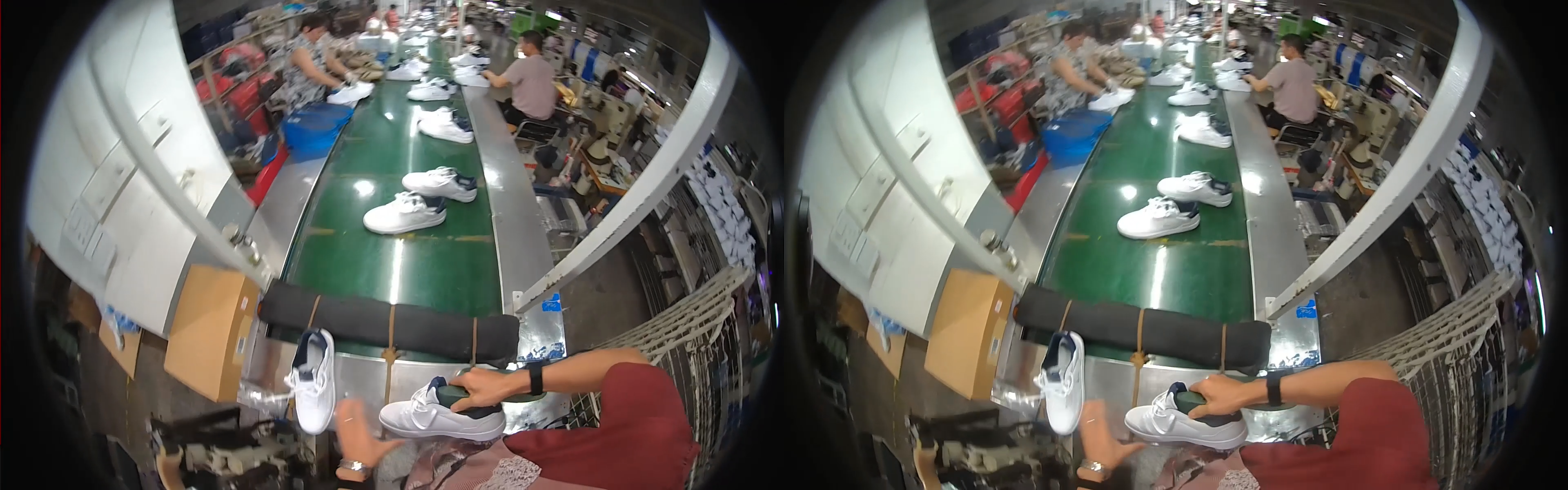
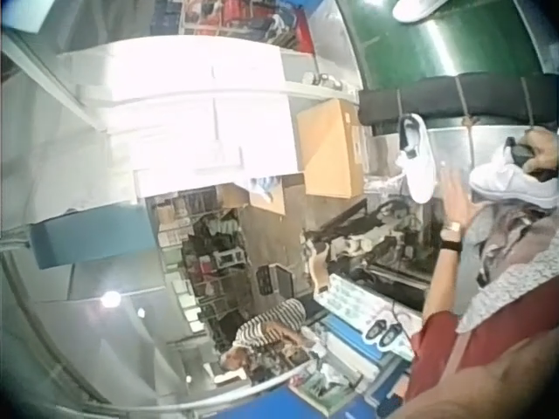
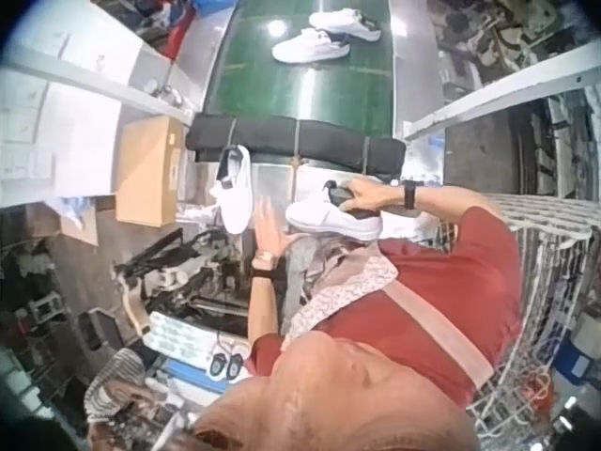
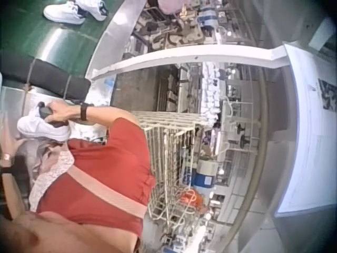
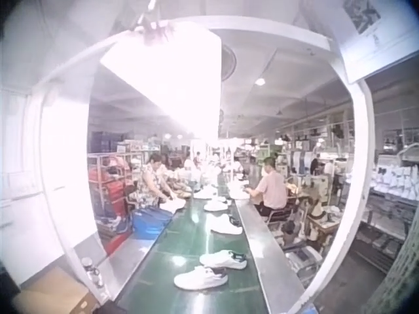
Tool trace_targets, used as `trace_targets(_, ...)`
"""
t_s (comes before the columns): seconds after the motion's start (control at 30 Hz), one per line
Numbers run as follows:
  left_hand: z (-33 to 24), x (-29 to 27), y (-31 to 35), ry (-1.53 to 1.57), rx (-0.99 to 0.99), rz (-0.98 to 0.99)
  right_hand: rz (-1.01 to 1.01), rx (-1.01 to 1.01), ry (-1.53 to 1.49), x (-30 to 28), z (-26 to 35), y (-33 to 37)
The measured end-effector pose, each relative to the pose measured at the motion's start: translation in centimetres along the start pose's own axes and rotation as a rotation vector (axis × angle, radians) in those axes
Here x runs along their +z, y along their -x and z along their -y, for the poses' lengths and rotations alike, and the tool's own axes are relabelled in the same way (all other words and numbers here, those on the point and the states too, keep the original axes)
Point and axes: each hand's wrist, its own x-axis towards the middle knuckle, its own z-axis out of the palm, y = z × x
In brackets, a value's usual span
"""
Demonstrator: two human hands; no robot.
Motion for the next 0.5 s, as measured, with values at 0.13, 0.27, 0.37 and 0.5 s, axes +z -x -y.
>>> trace_targets(0.13, -4.1, 1.4, 2.6, 0.302, 0.114, 0.141, 0.262, -0.15, 0.048, -2.7, 7.0, -1.3)
trace_targets(0.27, -3.2, 0.6, 9.3, 0.325, -0.126, -0.163, 0.404, -0.174, -0.135, -3.5, 13.3, -5.4)
trace_targets(0.37, -3.6, -1.0, 14.4, 0.704, -0.491, -0.362, 0.37, -0.089, -0.701, -1.3, 15.7, -9.8)
trace_targets(0.5, -1.8, 0.5, 18.1, 0.825, -0.548, -0.833, 0.129, -0.315, -0.789, 12.9, 17.8, -13.0)
